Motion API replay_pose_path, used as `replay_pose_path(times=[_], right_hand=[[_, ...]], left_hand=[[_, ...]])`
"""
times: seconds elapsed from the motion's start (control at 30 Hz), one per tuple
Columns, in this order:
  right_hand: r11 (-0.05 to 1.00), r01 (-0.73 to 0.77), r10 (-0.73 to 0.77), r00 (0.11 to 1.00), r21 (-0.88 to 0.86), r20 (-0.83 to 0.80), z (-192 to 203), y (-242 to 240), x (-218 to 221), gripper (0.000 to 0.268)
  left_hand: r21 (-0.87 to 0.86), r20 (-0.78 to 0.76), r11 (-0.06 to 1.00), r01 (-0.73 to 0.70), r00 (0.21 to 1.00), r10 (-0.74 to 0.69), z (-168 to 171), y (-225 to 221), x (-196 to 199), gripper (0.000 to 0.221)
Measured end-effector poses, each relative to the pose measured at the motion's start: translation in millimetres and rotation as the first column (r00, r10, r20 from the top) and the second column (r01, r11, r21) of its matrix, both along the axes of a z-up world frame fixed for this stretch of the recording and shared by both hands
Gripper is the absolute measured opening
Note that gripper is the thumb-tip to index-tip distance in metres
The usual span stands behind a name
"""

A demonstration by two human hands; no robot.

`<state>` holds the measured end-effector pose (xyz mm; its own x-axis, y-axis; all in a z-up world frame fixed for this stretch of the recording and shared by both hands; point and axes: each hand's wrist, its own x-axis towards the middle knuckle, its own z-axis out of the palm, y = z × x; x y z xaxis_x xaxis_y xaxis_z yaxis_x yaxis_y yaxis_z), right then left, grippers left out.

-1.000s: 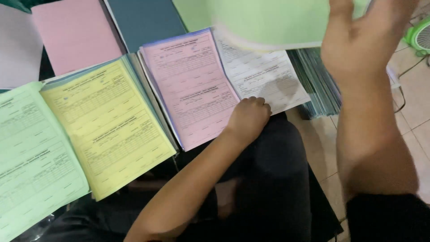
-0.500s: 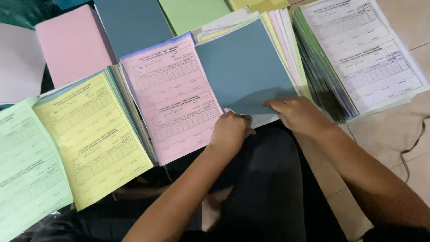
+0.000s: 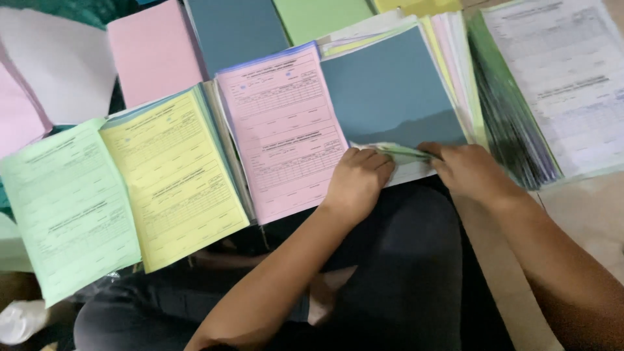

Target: The person is manually collating sets of multi-colored forms by picking one sheet from each pile and stacking them together.

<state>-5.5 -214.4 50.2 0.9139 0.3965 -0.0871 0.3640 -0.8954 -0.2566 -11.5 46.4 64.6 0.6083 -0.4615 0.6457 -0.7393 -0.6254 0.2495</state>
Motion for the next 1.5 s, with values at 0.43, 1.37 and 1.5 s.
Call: replay_pose_path(times=[0.43, 1.37, 1.5], right_hand=[[0.946, -0.321, 0.220, 0.728, 0.040, 0.649, 50, 204, 16, 0.032], [0.963, -0.270, 0.268, 0.953, -0.008, 0.140, 18, 215, -36, 0.043], [0.980, -0.194, 0.196, 0.979, -0.045, 0.053, -2, 199, -30, 0.046]], left_hand=[[0.480, -0.515, 0.875, -0.063, 0.788, 0.339, -7, 167, -26, 0.038], [0.430, -0.301, 0.891, -0.145, 0.907, 0.293, -36, 186, -52, 0.014], [0.124, 0.106, 0.958, -0.260, 0.963, 0.247, -21, 186, -58, 0.002]])
